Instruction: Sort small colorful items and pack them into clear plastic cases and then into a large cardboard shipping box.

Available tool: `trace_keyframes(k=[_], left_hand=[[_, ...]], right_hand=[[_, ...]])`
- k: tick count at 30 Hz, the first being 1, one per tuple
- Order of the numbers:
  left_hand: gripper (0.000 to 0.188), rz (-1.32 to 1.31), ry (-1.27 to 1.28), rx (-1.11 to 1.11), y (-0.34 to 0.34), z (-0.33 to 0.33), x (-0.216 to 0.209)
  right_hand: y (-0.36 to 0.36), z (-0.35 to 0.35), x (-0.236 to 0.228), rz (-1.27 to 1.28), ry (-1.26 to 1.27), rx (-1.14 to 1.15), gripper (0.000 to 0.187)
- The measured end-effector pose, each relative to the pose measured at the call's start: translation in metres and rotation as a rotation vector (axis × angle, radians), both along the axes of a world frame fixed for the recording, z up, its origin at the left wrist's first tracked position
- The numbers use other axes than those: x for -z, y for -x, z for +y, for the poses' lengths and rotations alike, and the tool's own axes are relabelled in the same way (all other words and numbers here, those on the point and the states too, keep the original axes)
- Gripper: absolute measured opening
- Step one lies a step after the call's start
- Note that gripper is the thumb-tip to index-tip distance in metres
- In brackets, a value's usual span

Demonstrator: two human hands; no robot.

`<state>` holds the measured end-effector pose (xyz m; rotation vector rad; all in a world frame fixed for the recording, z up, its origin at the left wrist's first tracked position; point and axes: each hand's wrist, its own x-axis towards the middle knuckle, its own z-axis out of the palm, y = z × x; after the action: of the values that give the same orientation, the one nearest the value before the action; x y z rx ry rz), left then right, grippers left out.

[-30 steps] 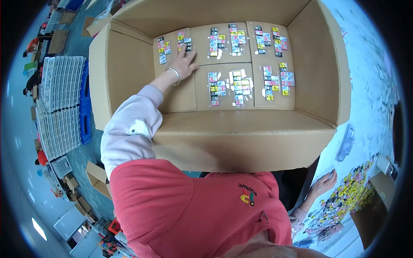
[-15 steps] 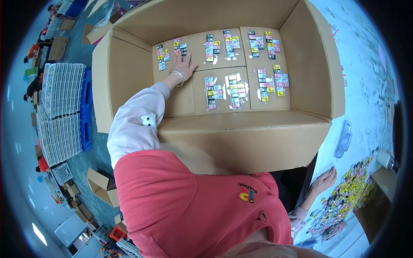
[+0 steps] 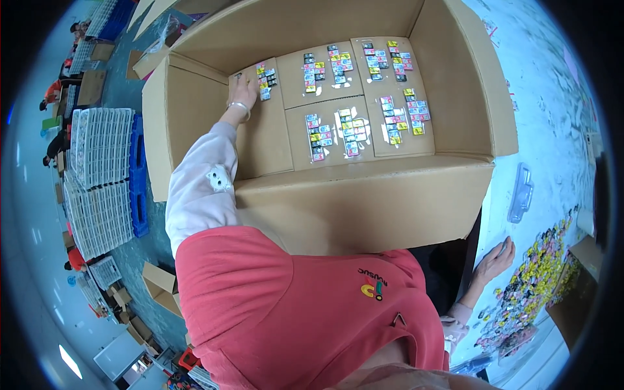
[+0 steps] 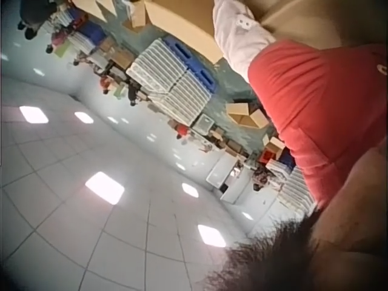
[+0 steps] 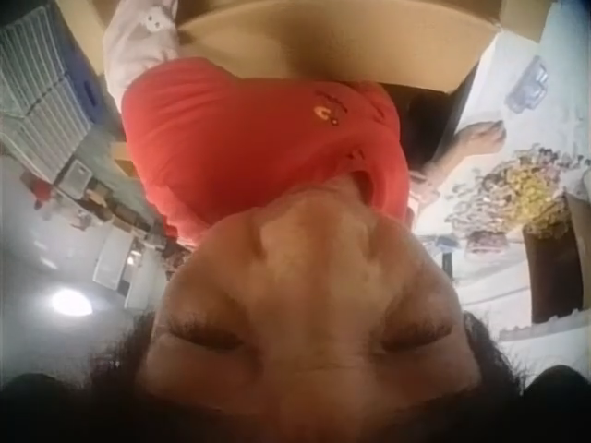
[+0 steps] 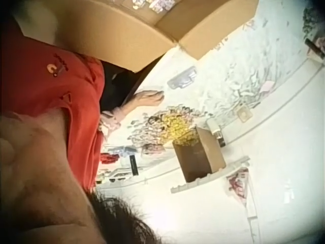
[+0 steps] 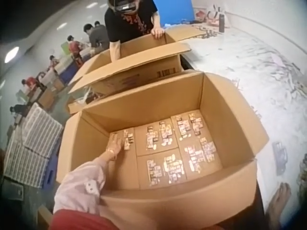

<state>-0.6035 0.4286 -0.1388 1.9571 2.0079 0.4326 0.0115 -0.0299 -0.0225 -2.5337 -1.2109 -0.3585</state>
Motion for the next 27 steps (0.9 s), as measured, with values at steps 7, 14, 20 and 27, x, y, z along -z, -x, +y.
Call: trace_keyframes(k=[7,14,20,27], left_hand=[[0.057,0.262,0.159,0.148,0.002,-0.021,0.032],[0.058,0.553,0.269,0.257,-0.047,-0.024,-0.032],[0.059,0.336,0.064,0.594,-0.147,-0.032,-0.025],[0.072,0.262,0.234,0.521,-0.168,-0.034,0.005]], right_hand=[[-0.003,-0.005,0.004,-0.026,-0.009,0.003,0.031],[-0.003,-0.004,0.003,-0.039,-0.022,0.011,0.031],[-0.003,-0.002,0.005,-0.028,-0.033,0.004,0.032],[-0.003,-0.004,0.007,-0.064,-0.034,-0.005,0.031]])
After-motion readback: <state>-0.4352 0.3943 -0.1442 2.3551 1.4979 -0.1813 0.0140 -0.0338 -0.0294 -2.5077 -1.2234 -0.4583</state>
